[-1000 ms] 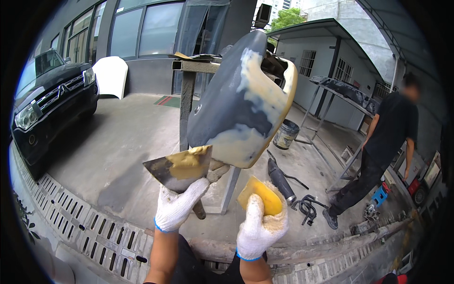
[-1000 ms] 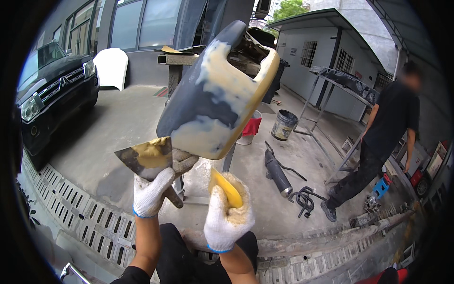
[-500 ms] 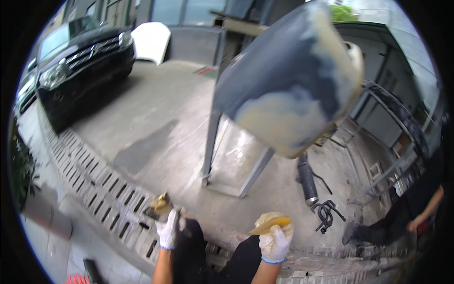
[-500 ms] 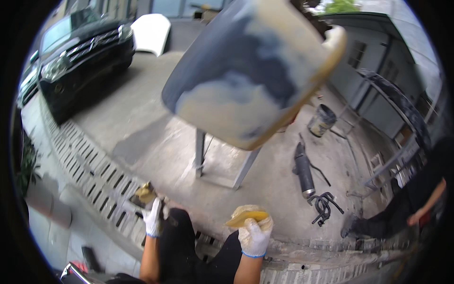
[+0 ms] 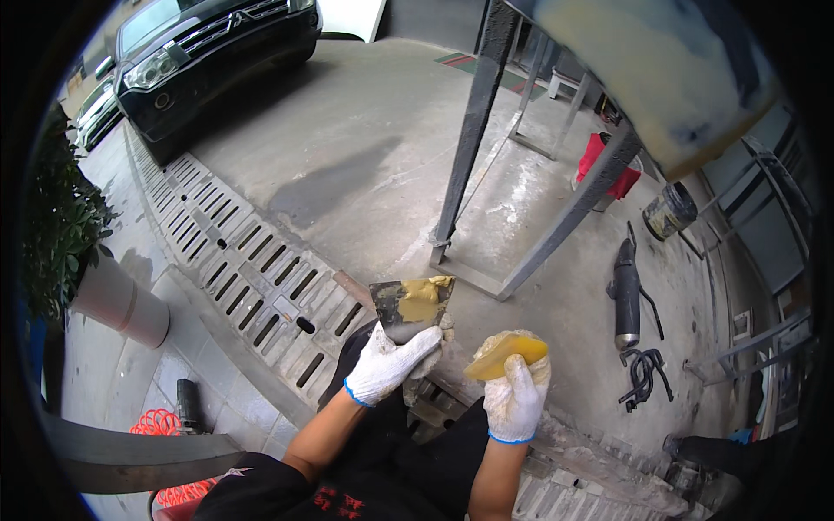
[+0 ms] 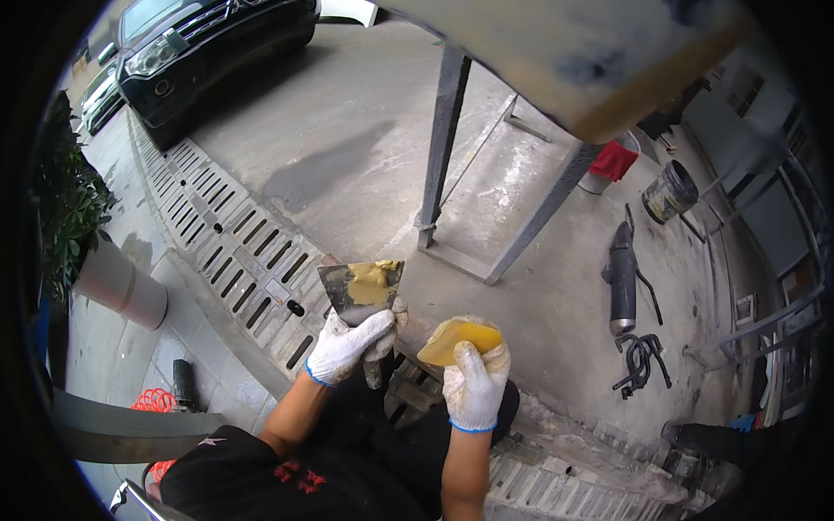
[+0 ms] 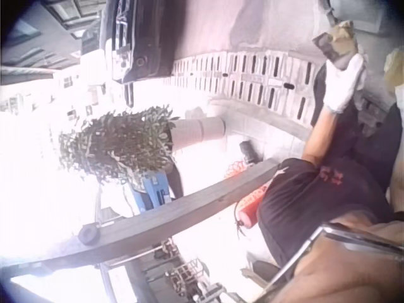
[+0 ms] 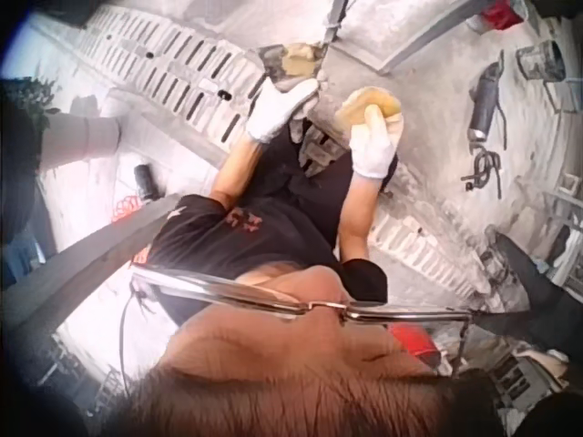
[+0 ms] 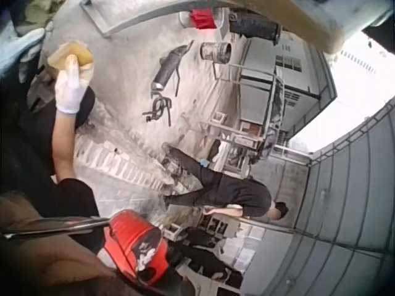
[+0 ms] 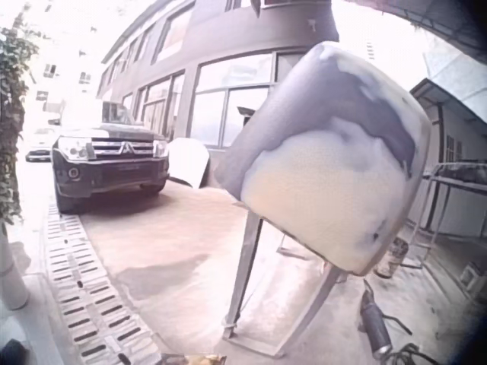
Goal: The person applies a beige body filler to a car bumper using a metal putty knife and smooths it with a yellow plastic spreader. The person repeatedly scoops filler onto the knife and spreads it over the bumper surface.
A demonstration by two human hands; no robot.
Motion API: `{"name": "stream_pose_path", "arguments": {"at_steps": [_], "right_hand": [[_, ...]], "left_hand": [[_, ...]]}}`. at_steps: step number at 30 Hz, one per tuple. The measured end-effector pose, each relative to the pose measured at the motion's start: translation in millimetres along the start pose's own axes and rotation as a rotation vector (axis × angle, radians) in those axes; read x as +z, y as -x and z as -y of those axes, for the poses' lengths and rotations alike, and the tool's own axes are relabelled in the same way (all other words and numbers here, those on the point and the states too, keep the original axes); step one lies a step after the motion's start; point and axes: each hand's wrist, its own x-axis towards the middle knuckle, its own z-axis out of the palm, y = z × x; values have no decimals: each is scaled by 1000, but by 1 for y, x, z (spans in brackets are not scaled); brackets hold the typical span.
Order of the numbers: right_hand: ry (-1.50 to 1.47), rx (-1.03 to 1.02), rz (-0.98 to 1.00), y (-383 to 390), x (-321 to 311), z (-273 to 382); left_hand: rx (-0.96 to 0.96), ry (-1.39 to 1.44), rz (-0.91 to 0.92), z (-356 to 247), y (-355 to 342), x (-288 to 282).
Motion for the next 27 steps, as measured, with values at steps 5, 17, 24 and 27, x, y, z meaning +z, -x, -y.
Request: {"name": "stream_pose_path", "arguments": {"at_steps": [5, 17, 24, 27], "right_hand": [[393, -185, -157, 9, 12, 36], [823, -474, -142, 27, 25, 48], [790, -428, -128, 27, 26, 47], [742, -385, -138, 27, 33, 46]], "left_hand": [[-64, -181, 206, -1, 10, 26], [-40, -127, 370, 3, 23, 55], [-37, -218, 279, -7, 31, 64], [-120, -343, 262, -16, 30, 61]]}}
